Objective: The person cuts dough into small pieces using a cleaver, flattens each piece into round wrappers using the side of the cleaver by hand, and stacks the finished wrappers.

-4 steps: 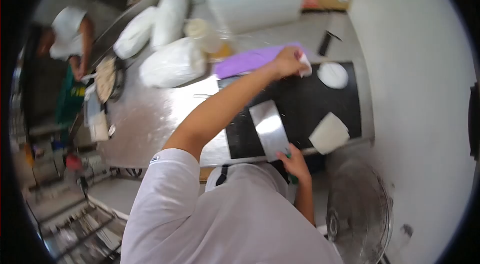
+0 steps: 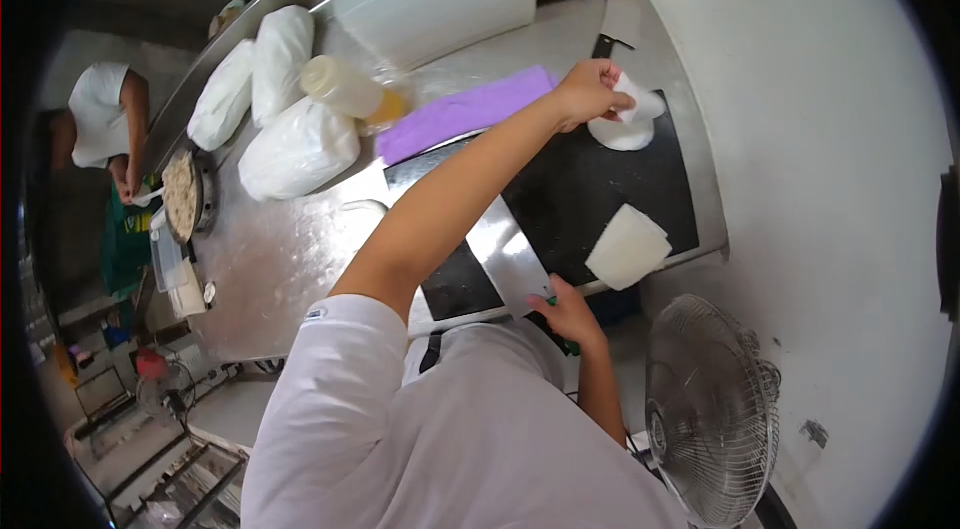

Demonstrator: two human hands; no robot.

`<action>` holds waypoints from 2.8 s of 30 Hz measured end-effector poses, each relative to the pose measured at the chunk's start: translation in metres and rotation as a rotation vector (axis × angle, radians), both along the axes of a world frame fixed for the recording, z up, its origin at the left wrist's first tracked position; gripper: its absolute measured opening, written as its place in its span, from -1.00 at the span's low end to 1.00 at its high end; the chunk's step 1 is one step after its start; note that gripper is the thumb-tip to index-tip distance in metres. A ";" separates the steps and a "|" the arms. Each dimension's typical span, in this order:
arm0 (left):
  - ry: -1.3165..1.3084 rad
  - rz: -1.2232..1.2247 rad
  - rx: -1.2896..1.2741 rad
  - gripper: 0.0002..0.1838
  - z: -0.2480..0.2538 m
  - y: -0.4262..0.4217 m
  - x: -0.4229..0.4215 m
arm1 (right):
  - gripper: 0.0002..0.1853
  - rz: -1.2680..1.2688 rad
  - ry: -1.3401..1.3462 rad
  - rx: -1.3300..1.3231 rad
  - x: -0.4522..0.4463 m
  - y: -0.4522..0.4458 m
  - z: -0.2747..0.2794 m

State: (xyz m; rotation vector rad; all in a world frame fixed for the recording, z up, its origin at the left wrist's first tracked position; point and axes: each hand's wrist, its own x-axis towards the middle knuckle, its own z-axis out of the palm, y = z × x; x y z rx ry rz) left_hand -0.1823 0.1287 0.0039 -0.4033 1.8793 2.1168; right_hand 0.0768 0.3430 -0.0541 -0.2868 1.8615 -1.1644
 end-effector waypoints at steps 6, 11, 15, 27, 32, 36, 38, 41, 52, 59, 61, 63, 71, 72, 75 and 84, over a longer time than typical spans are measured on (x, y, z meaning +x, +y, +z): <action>-0.204 0.026 -0.093 -0.67 -0.076 0.019 -0.009 | -0.51 0.031 -0.035 0.096 -0.011 0.031 0.001; -0.148 0.102 -0.078 -0.72 -0.075 0.020 -0.006 | -0.46 0.060 0.012 0.079 -0.024 0.033 0.002; -0.125 0.005 -0.186 -0.68 -0.033 0.038 -0.023 | -0.45 0.104 -0.015 0.128 -0.037 0.023 0.009; -0.161 0.089 -0.360 -0.60 -0.086 0.008 0.016 | -0.48 0.086 0.101 0.079 -0.035 0.025 0.002; -0.086 0.159 -0.355 -0.60 -0.100 0.006 0.017 | -0.47 0.071 0.081 0.103 -0.034 0.024 0.003; -0.074 0.247 -0.384 -0.60 -0.097 0.002 0.027 | -0.46 0.085 0.125 0.119 -0.033 0.021 0.005; -0.001 0.280 -0.409 -0.64 -0.098 -0.005 0.042 | -0.47 0.062 0.120 0.138 -0.032 0.020 0.006; 0.172 0.371 -0.482 -0.69 -0.083 -0.024 0.092 | -0.48 0.040 -0.103 0.127 -0.038 0.017 0.019; 0.010 0.450 -1.398 -0.63 -0.100 -0.139 0.431 | -0.71 -0.116 0.113 -0.041 -0.008 -0.003 0.025; 0.107 0.543 -0.987 -0.70 -0.095 -0.177 0.474 | -0.70 0.180 0.484 -0.034 0.046 -0.105 0.042; 0.227 0.521 -1.053 -0.72 -0.097 -0.190 0.489 | -0.67 0.282 0.453 0.029 0.065 -0.135 0.046; 0.307 0.471 -0.924 -0.70 -0.095 -0.198 0.503 | -0.67 0.299 0.469 0.016 0.082 -0.151 0.037; 0.539 0.227 -0.998 -0.82 -0.117 -0.248 0.490 | -0.61 0.315 0.623 0.186 0.117 -0.181 0.045; 0.566 0.170 -0.979 -0.81 -0.117 -0.254 0.488 | -0.59 0.309 0.614 0.174 0.121 -0.183 0.047; 0.622 0.119 -0.930 -0.76 -0.112 -0.258 0.482 | -0.55 0.343 0.619 0.200 0.131 -0.182 0.036; 0.654 0.264 -0.877 -0.85 -0.120 -0.249 0.477 | -0.57 0.124 0.556 0.313 0.185 -0.214 0.002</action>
